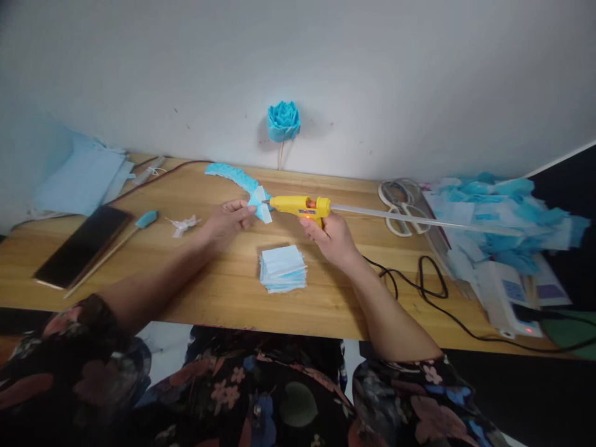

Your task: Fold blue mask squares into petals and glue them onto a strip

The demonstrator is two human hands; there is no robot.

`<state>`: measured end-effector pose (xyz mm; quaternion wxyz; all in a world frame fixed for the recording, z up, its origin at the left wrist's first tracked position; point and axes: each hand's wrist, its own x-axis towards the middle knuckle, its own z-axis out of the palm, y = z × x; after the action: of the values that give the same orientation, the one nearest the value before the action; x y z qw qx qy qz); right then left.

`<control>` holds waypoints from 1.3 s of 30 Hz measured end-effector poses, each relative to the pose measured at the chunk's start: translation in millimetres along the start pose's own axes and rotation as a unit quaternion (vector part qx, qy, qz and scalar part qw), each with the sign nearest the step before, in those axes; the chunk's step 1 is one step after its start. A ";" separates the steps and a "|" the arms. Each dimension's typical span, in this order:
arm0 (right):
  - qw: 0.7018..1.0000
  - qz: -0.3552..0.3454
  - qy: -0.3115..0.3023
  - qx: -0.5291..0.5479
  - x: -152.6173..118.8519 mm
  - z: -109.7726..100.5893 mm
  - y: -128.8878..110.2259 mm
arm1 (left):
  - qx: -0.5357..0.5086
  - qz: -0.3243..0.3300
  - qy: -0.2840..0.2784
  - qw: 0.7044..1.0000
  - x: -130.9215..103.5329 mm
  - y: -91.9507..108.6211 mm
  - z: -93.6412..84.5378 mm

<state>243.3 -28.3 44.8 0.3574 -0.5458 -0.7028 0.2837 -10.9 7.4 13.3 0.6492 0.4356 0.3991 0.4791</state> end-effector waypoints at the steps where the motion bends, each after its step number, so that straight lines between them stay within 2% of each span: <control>1: 1.000 -0.007 0.004 -0.009 0.0 0.2 0.4 | 0.001 -0.001 0.000 1.000 -0.2 0.3 0.2; 9: 0.996 -0.027 0.033 -0.082 1.1 -5.4 13.5 | -0.007 0.006 0.000 1.000 -1.1 0.8 -0.2; 13: 0.999 -0.031 0.024 0.002 1.7 -9.7 14.0 | -0.037 0.002 0.009 0.999 -1.0 2.3 -0.1; 16: 0.996 -0.015 -0.002 0.093 2.0 -8.6 11.8 | -0.054 -0.007 0.016 0.998 -1.0 3.4 0.9; 19: 0.991 0.000 -0.028 0.131 1.5 -5.6 11.7 | -0.056 -0.007 0.018 0.998 -1.0 3.9 1.9; 25: 0.995 0.010 -0.024 0.097 0.7 -3.1 13.9 | -0.053 -0.007 0.020 0.998 -1.3 4.2 2.2; 39: 0.999 0.028 -0.009 0.045 0.7 -0.5 2.1 | -0.043 -0.004 0.004 0.999 -1.7 4.2 1.1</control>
<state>244.8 -27.1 43.5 0.3674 -0.5460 -0.6768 0.3298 -11.4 6.2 17.8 0.6678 0.4038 0.3823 0.4948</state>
